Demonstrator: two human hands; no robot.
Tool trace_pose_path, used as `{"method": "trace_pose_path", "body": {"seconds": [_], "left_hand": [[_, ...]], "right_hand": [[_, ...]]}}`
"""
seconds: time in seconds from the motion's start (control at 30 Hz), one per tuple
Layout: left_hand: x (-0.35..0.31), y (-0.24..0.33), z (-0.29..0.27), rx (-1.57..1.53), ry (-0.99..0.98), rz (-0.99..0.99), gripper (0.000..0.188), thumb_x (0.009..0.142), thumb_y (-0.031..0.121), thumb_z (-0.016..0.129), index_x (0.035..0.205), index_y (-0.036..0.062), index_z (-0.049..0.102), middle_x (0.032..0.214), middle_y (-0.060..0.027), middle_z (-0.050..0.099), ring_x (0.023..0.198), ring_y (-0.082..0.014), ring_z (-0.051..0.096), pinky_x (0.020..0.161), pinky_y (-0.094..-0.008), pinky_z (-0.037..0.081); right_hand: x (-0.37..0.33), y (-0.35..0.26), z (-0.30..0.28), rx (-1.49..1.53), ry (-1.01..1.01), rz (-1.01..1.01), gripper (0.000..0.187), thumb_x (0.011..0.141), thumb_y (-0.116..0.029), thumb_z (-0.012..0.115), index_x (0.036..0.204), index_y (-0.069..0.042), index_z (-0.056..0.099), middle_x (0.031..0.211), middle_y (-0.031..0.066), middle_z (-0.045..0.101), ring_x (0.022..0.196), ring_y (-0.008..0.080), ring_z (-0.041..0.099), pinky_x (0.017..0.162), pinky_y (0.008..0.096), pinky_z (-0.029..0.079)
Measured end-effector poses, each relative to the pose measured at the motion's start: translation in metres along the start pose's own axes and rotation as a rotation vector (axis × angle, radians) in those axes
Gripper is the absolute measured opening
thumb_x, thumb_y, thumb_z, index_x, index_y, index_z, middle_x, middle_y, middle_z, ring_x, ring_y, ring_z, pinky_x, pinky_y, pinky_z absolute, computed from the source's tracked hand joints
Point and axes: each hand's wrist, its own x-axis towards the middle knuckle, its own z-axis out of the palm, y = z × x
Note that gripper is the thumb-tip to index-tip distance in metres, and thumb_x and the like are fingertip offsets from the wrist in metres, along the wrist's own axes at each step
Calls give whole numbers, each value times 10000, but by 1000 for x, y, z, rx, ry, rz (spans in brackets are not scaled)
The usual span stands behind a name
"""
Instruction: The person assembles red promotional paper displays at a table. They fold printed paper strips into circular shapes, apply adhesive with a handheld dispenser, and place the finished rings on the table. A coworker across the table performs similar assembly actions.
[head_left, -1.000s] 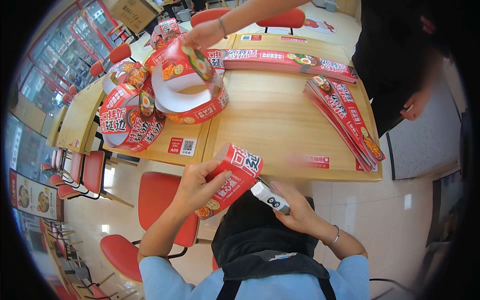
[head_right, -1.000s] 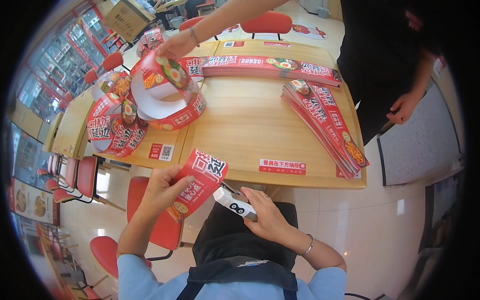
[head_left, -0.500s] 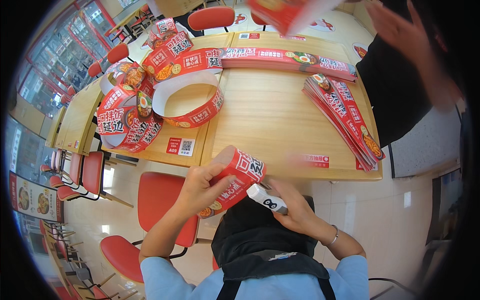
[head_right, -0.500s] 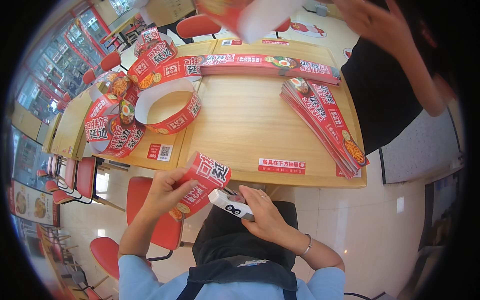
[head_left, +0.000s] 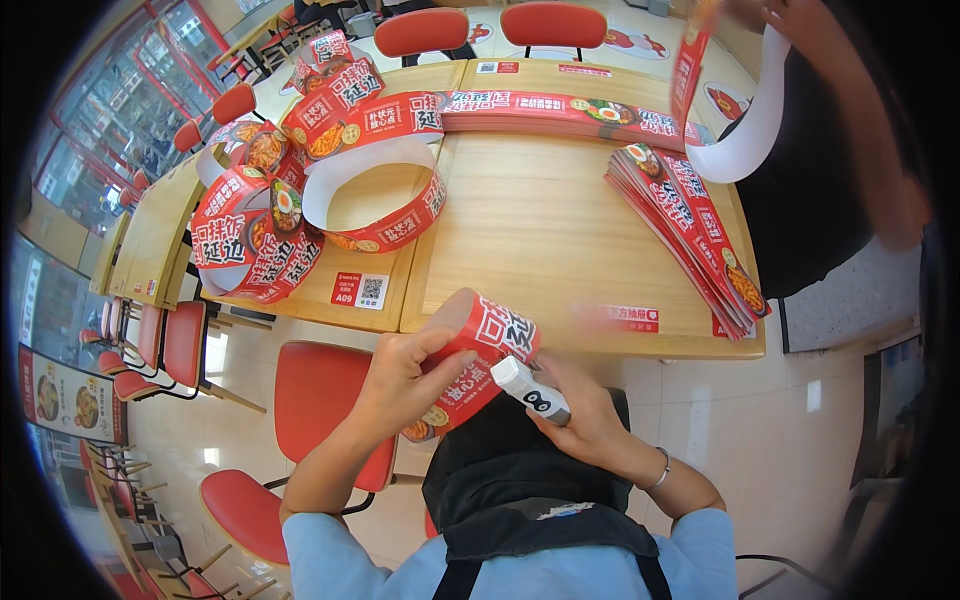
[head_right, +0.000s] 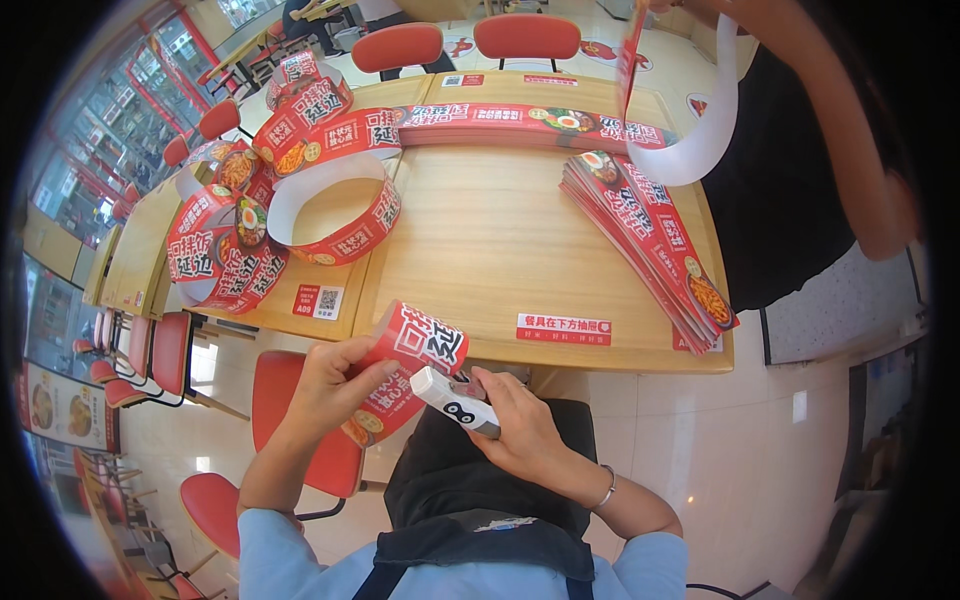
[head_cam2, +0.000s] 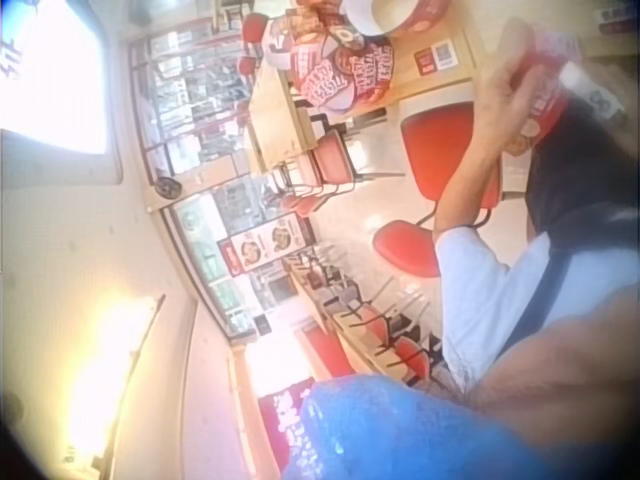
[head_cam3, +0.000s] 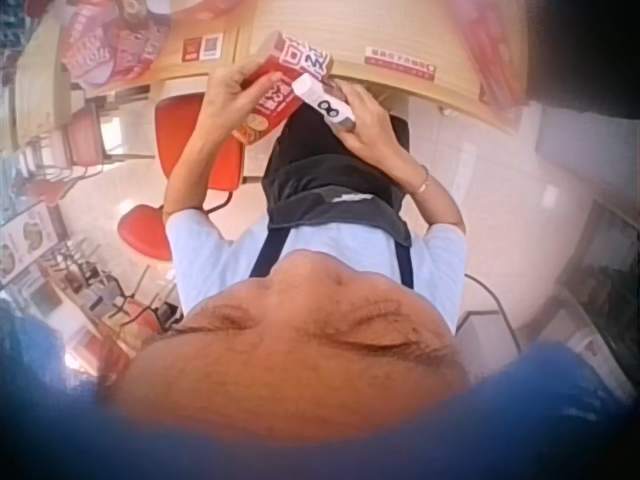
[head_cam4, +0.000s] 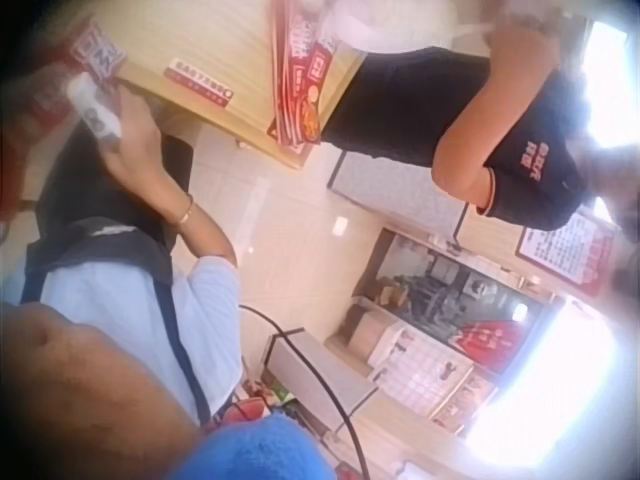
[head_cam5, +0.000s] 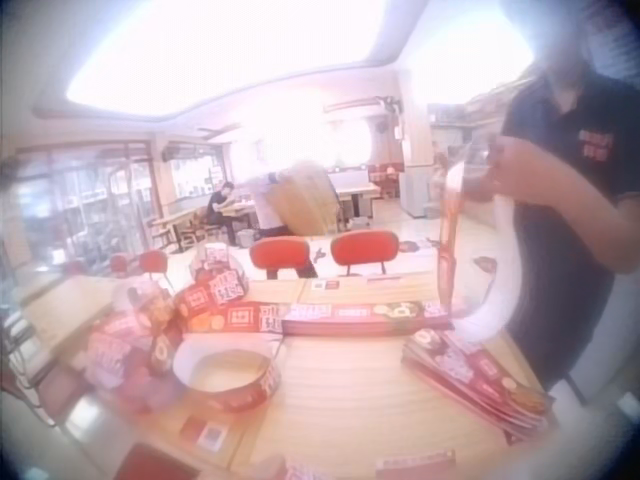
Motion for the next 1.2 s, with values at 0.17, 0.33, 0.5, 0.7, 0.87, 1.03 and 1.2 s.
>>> {"method": "trace_pose_path", "body": {"seconds": [0.17, 0.33, 0.5, 0.7, 0.87, 1.03, 1.2], "left_hand": [[0, -2, 1, -29, -21, -25, 145, 855, 104, 690, 914, -25, 664, 712, -117, 661, 612, -92, 616, 552, -261, 471], [0, 2, 2, -93, -55, -85, 169, 867, 112, 687, 963, -26, 670, 769, -70, 689, 671, -65, 624, 599, -232, 492], [1, 2, 6, -139, -52, -110, 203, 871, 127, 691, 1006, -23, 673, 796, -65, 708, 692, -55, 642, 620, -223, 511], [1, 2, 9, -184, -13, -95, 182, 867, 101, 690, 1002, -20, 673, 793, -53, 704, 691, -45, 631, 612, -220, 507], [1, -1, 9, -129, -9, -63, 168, 866, 91, 687, 995, -15, 673, 794, -53, 703, 690, -44, 627, 608, -219, 505], [0, -4, 9, -151, 11, -52, 163, 862, 85, 690, 991, -13, 671, 797, -51, 703, 688, -43, 628, 607, -219, 506], [1, -4, 9, -162, 9, -55, 157, 860, 83, 690, 985, -10, 669, 809, -50, 704, 700, -44, 633, 616, -217, 506]], "right_hand": [[5, -3, -3, -79, 26, -55, 657, 678, -81, 764, 1255, 0, 458, 1078, 180, 573, 973, 359, 591, 792, 425, 495], [7, -5, -5, -101, 50, -71, 597, 660, -70, 768, 1183, -7, 486, 1020, 166, 579, 930, 346, 596, 764, 419, 498], [8, -6, -7, -122, 70, -54, 537, 654, -59, 769, 1116, -7, 502, 949, 156, 578, 869, 343, 599, 728, 416, 500], [11, -4, -6, -102, 75, -55, 526, 650, -48, 770, 1096, 2, 496, 942, 160, 572, 859, 348, 600, 706, 417, 499], [11, -2, -6, -141, 86, -69, 524, 652, -54, 771, 1097, -3, 497, 921, 152, 575, 826, 340, 607, 683, 415, 502], [14, -3, -7, -165, 97, -108, 531, 653, -82, 775, 1104, -13, 504, 898, 143, 586, 813, 331, 610, 674, 409, 500], [15, -4, -8, -244, 115, -145, 579, 644, -97, 781, 1142, -10, 499, 906, 137, 592, 828, 323, 608, 695, 401, 481]]}}
